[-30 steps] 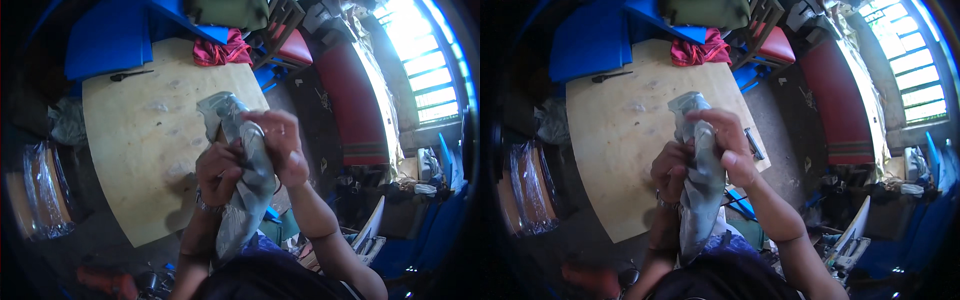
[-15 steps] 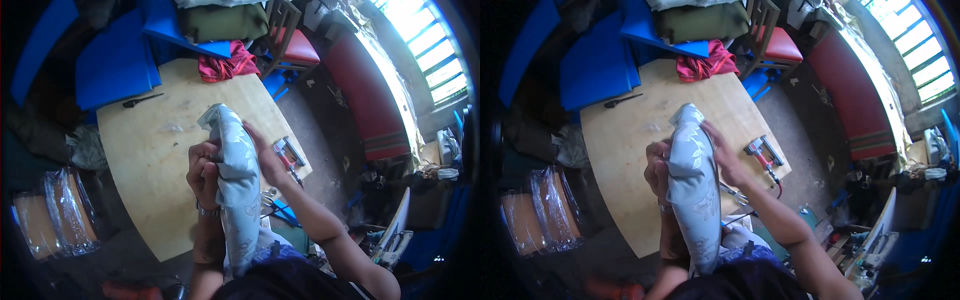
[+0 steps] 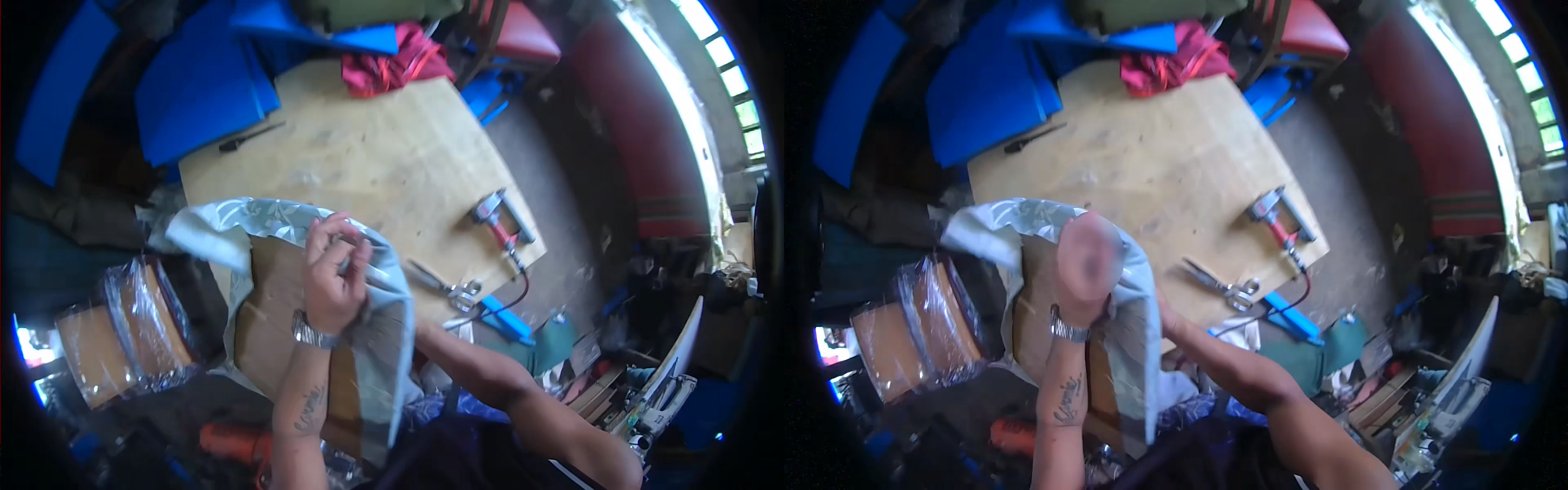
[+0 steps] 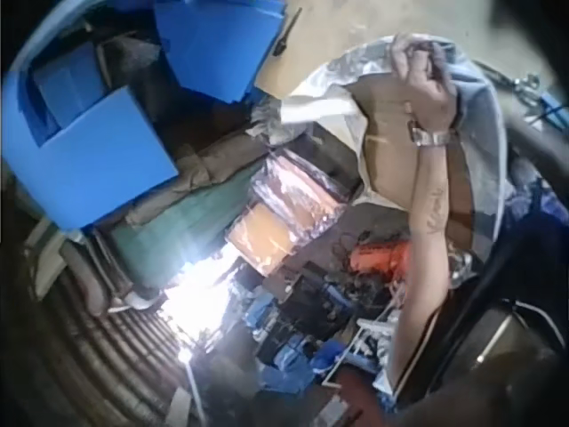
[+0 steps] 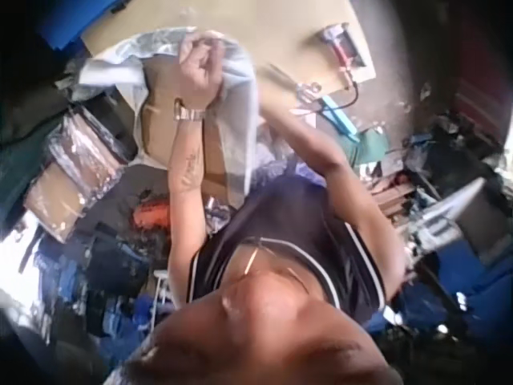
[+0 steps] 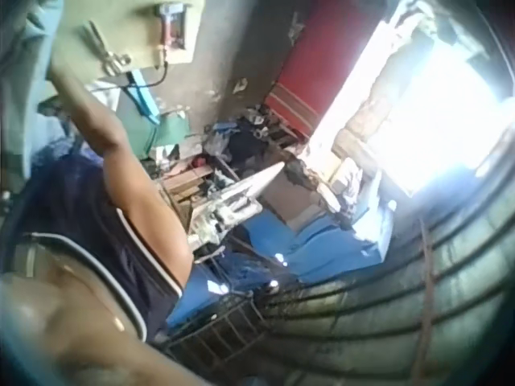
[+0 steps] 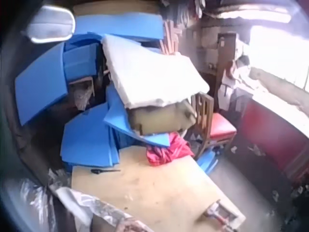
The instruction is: Reupholstering a furniture component by stretching fabric over a frame and securing it with a pneumatic stapler.
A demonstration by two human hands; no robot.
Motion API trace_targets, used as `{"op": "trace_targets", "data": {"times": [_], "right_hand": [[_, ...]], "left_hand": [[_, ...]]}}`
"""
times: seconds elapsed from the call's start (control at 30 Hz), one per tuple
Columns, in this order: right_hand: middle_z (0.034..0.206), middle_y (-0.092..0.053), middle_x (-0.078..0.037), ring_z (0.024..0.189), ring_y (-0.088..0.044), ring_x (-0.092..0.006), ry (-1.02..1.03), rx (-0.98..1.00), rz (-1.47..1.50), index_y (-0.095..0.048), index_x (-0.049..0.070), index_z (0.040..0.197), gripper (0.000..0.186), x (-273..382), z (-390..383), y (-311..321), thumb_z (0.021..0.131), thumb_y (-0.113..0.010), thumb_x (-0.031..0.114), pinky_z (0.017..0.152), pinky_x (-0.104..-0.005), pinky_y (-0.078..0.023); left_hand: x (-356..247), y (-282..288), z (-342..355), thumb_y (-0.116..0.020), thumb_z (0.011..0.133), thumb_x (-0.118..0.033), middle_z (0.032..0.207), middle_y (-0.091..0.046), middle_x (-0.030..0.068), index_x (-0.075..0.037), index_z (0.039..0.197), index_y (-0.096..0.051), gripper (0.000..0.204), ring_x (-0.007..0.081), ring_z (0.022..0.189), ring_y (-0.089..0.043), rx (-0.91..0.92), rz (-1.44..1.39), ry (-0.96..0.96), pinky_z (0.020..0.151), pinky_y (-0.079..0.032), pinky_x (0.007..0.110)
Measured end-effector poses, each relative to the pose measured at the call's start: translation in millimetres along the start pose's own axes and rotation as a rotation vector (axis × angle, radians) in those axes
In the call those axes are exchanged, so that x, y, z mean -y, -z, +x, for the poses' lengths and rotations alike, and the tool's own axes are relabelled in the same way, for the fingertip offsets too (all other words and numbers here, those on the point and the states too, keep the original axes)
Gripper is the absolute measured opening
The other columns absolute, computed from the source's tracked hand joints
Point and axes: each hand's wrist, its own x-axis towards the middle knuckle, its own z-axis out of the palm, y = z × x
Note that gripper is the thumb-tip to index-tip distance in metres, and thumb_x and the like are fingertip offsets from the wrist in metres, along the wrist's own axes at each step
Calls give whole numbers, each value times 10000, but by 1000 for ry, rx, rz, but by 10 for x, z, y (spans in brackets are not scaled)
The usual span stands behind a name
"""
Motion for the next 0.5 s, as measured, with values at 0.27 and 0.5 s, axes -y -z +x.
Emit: {"op": "trace_targets", "data": {"times": [0.27, 0.5], "right_hand": [[1203, -583, -101, 1033, -589, -209, -481, -291, 408, -474, 75, 1308, 664, -1287, -76, 1153, 927, -292, 587, 843, -304, -489], [1010, -597, -47, 772, -544, -124, -343, -188, -1079, -557, 35, 1172, 352, -713, 17, 2118, 857, -627, 177, 659, -245, -438]], "left_hand": [[2145, -895, -1488, -636, 783, -106, 942, -570, 79, -19, 750, -584, 107, 278, 923, -537, 105, 140, 149, 913, -393, 408], [2763, -1378, -1645, -645, 772, -98, 871, -540, 76, -39, 708, -575, 111, 273, 914, -541, 410, 214, -47, 938, -377, 469]]}}
